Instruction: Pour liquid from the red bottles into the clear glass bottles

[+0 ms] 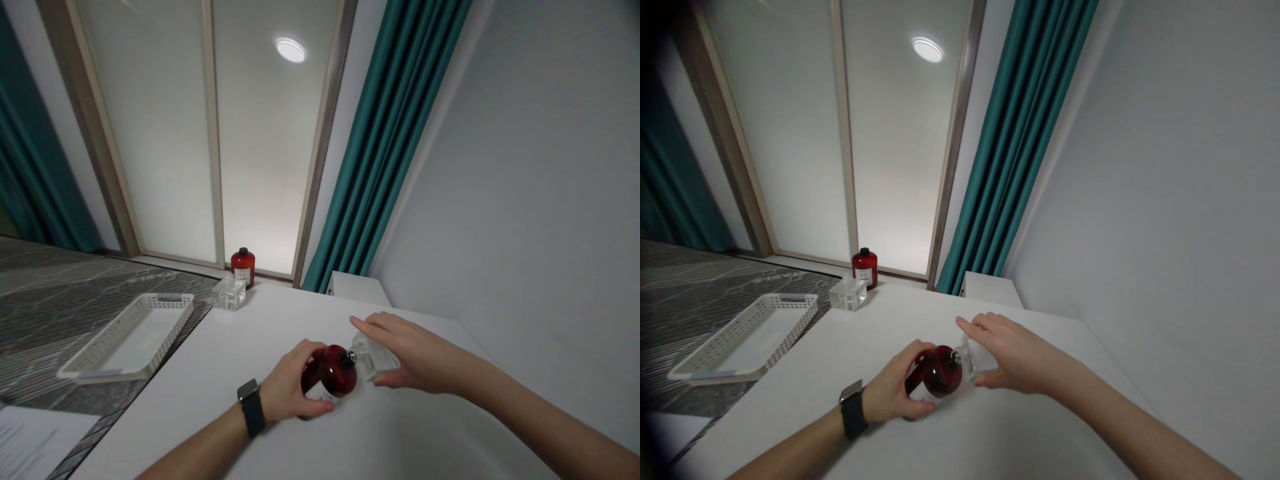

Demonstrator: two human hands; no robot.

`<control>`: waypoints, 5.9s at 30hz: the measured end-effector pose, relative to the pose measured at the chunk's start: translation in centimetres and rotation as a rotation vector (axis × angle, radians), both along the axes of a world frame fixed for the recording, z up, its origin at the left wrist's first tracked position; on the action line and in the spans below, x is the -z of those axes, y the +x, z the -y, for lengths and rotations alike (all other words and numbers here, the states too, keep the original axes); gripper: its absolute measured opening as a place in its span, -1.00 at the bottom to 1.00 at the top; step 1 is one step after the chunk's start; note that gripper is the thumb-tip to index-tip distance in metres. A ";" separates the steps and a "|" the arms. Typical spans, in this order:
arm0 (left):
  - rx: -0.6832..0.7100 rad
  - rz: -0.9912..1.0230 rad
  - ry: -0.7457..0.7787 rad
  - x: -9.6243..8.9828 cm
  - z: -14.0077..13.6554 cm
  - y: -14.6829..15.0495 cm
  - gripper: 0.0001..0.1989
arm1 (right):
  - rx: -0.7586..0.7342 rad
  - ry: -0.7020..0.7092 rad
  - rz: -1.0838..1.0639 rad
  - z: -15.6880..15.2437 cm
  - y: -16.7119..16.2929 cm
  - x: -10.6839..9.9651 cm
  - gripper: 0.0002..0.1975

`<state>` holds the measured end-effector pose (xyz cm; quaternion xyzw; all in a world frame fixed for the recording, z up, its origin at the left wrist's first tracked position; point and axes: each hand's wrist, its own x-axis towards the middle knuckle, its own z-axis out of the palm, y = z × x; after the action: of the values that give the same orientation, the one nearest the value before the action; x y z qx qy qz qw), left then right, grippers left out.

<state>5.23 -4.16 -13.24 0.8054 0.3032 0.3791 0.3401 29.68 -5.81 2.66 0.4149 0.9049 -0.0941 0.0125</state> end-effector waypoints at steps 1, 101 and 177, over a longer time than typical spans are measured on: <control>0.000 0.001 -0.002 0.0 0.0 0.0 -0.29 | -0.005 0.007 0.006 0.0 0.0 0.0 -0.05; 0.097 0.202 -0.181 -0.8 0.6 0.3 -0.31 | -0.412 0.575 0.007 -1.2 0.6 0.5 -0.21; 0.145 0.306 -0.235 -1.1 0.9 0.5 -0.33 | -0.520 0.879 0.061 -1.6 0.1 0.5 -0.69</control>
<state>5.76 -5.04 -12.16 0.7130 0.2310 0.4337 0.5001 29.82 -4.20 2.15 0.1446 0.9315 0.3138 -0.1140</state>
